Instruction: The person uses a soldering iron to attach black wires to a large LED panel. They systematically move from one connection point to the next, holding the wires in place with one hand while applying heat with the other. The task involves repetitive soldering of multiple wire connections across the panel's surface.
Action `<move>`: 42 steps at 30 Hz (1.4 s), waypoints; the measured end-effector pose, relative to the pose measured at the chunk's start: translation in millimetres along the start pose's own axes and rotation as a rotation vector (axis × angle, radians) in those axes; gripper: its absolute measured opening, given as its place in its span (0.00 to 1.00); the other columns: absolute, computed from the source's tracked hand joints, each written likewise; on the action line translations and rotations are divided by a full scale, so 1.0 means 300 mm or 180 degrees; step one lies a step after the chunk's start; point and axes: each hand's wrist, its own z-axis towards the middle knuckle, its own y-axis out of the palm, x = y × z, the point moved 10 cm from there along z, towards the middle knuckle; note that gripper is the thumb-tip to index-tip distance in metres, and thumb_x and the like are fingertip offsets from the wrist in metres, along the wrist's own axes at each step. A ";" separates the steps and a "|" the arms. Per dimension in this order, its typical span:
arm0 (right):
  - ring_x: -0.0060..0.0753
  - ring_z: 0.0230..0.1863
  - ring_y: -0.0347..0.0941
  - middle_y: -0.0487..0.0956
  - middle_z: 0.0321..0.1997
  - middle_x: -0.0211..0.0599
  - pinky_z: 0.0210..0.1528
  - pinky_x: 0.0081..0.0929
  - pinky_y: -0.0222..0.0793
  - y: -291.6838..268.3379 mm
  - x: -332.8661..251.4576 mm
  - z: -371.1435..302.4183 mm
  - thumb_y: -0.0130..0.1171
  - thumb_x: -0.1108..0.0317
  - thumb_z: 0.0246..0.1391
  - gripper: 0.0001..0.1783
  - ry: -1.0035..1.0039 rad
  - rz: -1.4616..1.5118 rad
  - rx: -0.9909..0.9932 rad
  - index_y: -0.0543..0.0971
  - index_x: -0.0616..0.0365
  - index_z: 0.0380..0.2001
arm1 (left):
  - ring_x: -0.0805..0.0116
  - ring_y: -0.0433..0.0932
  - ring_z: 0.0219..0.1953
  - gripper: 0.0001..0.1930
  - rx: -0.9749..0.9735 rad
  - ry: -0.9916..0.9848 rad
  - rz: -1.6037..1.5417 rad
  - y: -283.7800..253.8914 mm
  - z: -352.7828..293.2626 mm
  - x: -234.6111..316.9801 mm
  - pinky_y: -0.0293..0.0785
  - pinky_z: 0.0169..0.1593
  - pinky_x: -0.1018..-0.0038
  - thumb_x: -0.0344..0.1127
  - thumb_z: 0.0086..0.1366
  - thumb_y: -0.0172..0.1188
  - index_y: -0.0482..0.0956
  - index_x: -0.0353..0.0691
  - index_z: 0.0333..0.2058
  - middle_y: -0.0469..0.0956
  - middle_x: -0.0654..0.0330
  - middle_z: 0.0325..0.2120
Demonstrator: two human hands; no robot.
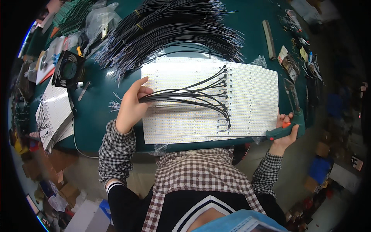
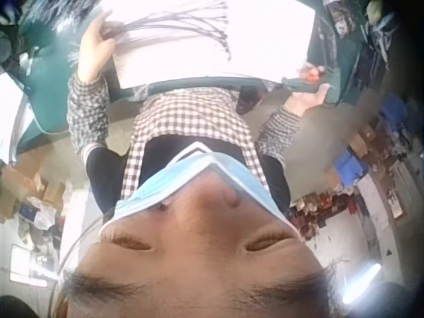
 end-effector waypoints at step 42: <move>0.44 0.48 0.81 0.81 0.40 0.40 0.72 0.58 0.60 0.146 -0.069 0.039 0.57 0.50 0.65 0.29 0.0329 -0.0481 -0.0159 0.73 0.68 0.53 | 0.58 0.82 0.35 0.20 -0.0388 0.0459 0.1833 -0.219 -0.130 0.208 0.77 0.41 0.69 0.28 0.49 0.75 0.83 0.37 0.43 0.81 0.56 0.32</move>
